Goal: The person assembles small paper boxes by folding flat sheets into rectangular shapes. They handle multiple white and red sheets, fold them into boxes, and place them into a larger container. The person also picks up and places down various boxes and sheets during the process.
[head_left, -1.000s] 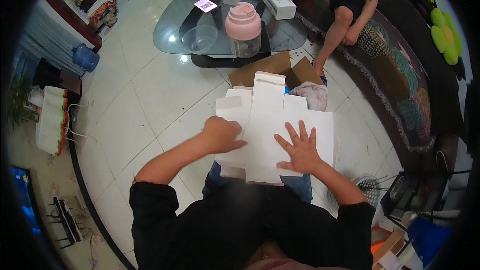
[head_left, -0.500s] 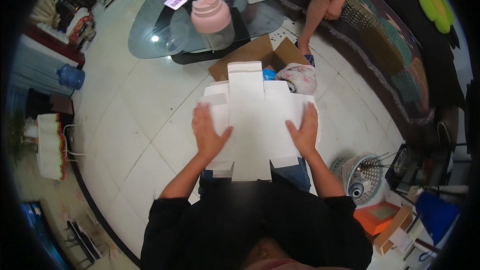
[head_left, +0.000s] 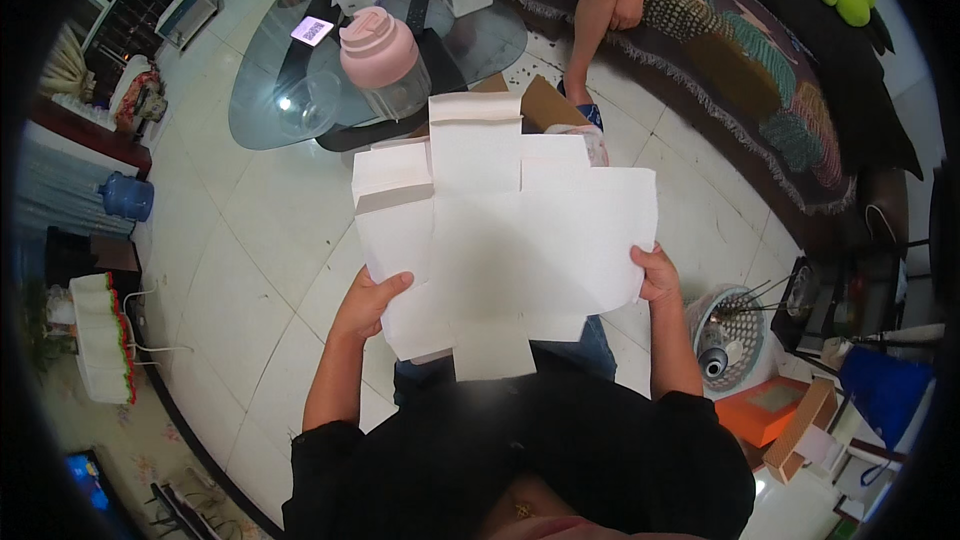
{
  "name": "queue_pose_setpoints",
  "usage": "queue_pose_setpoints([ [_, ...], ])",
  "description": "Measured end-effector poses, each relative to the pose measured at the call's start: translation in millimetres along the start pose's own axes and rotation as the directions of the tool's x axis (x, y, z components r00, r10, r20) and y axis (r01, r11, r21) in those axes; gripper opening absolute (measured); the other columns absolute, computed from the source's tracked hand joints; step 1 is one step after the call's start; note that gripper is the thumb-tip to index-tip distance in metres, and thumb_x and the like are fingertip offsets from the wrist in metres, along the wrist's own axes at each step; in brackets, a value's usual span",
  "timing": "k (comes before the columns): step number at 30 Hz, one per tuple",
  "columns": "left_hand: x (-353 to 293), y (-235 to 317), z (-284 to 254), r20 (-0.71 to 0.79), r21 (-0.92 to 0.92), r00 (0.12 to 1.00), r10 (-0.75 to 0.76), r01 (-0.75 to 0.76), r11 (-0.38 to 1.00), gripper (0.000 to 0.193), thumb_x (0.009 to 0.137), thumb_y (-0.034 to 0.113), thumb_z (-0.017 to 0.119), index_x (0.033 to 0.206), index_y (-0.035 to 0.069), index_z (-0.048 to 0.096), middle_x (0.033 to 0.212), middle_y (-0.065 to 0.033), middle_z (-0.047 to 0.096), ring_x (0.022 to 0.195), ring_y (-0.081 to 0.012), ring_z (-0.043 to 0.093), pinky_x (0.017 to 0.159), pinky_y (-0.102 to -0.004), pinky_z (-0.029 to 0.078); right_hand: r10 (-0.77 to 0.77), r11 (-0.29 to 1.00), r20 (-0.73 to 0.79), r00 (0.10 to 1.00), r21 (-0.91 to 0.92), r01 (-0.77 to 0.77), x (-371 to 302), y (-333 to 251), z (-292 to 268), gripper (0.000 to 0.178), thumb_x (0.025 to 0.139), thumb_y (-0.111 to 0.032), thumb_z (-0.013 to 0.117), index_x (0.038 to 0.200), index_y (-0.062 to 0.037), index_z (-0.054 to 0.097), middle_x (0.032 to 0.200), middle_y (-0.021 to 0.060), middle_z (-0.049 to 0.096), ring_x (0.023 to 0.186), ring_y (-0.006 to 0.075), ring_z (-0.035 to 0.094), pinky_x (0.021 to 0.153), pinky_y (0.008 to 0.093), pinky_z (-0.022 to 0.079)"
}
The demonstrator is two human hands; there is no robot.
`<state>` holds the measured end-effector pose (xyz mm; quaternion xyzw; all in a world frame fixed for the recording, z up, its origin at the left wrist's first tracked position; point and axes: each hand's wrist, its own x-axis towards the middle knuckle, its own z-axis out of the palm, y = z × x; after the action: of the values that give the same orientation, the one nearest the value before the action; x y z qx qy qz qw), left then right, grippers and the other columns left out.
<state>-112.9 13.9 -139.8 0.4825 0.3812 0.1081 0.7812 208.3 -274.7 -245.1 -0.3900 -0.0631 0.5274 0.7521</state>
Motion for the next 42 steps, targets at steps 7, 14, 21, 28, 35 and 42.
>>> queue_pose_setpoints([
  [7,-3.1,25.9,-9.9,0.334,0.285,0.874,0.352,-0.45,0.846,0.039,0.079,0.008,0.069,0.115,0.002,0.059,0.112,-0.0079,0.062,0.097,-0.0185,0.06,0.083,-0.0328,0.048,-0.118,0.993,0.069,0.991,-0.009,0.119,21.4,-30.0,8.8,0.058,0.08,-0.01,0.068,0.131,-0.0022,0.042,0.122,0.0138,0.056,0.112,0.0292,0.055,0.095,0.0429,0.045],
  [14,-43.0,97.6,11.0,0.714,0.302,0.532,0.455,-0.821,0.485,0.028,0.074,0.011,0.066,0.102,0.008,0.07,0.108,-0.0132,0.065,0.092,-0.0261,0.064,0.078,-0.0319,0.049,-0.237,0.966,0.559,0.794,0.047,0.255,35.5,-52.6,50.5,0.045,0.085,-0.032,0.062,0.118,-0.0021,0.053,0.116,0.0193,0.059,0.112,0.0405,0.052,0.098,0.0566,0.036],
  [21,-38.8,102.9,-14.7,0.715,0.081,0.342,0.61,-0.907,0.413,0.027,0.073,0.011,0.069,0.1,0.006,0.07,0.109,-0.0156,0.065,0.108,-0.0337,0.058,0.09,-0.0385,0.046,-0.204,0.892,0.78,0.591,-0.101,0.44,42.2,-86.9,102.0,0.033,0.082,-0.032,0.066,0.092,-0.0003,0.067,0.1,0.0184,0.066,0.105,0.0403,0.057,0.098,0.0545,0.037],
  [28,-29.1,61.8,-33.2,0.377,-0.021,0.844,0.381,-0.404,0.915,0.059,0.08,0.014,0.065,0.13,-0.004,0.04,0.12,-0.0172,0.055,0.107,-0.0274,0.057,0.091,-0.0389,0.047,-0.129,0.959,0.196,0.972,-0.223,0.172,48.0,-97.7,126.2,0.055,0.083,-0.014,0.065,0.129,0.0043,0.04,0.119,0.0161,0.056,0.101,0.0268,0.061,0.087,0.041,0.051],
  [35,2.5,36.1,9.9,0.191,-0.506,0.906,0.379,-0.24,0.829,0.054,0.081,0.01,0.055,0.13,-0.005,0.038,0.118,-0.0188,0.055,0.104,-0.0289,0.058,0.09,-0.0383,0.048,0.026,0.986,0.064,0.998,-0.169,-0.015,63.8,-102.3,109.9,0.041,0.091,-0.016,0.053,0.123,0.0077,0.046,0.112,0.0175,0.06,0.096,0.0283,0.063,0.085,0.0432,0.052],
  [42,8.4,36.3,27.7,-0.017,-0.366,0.873,0.487,-0.459,0.81,0.043,0.081,-0.001,0.055,0.123,-0.003,0.043,0.114,-0.0138,0.056,0.1,-0.0246,0.059,0.089,-0.0356,0.047,-0.379,0.714,-0.411,0.829,-0.7,-0.02,53.4,-85.2,124.9,0.102,0.076,-0.03,0.074,0.146,-0.0187,0.001,0.142,0.0207,0.03,0.117,0.0355,0.046,0.081,0.0563,0.044],
])
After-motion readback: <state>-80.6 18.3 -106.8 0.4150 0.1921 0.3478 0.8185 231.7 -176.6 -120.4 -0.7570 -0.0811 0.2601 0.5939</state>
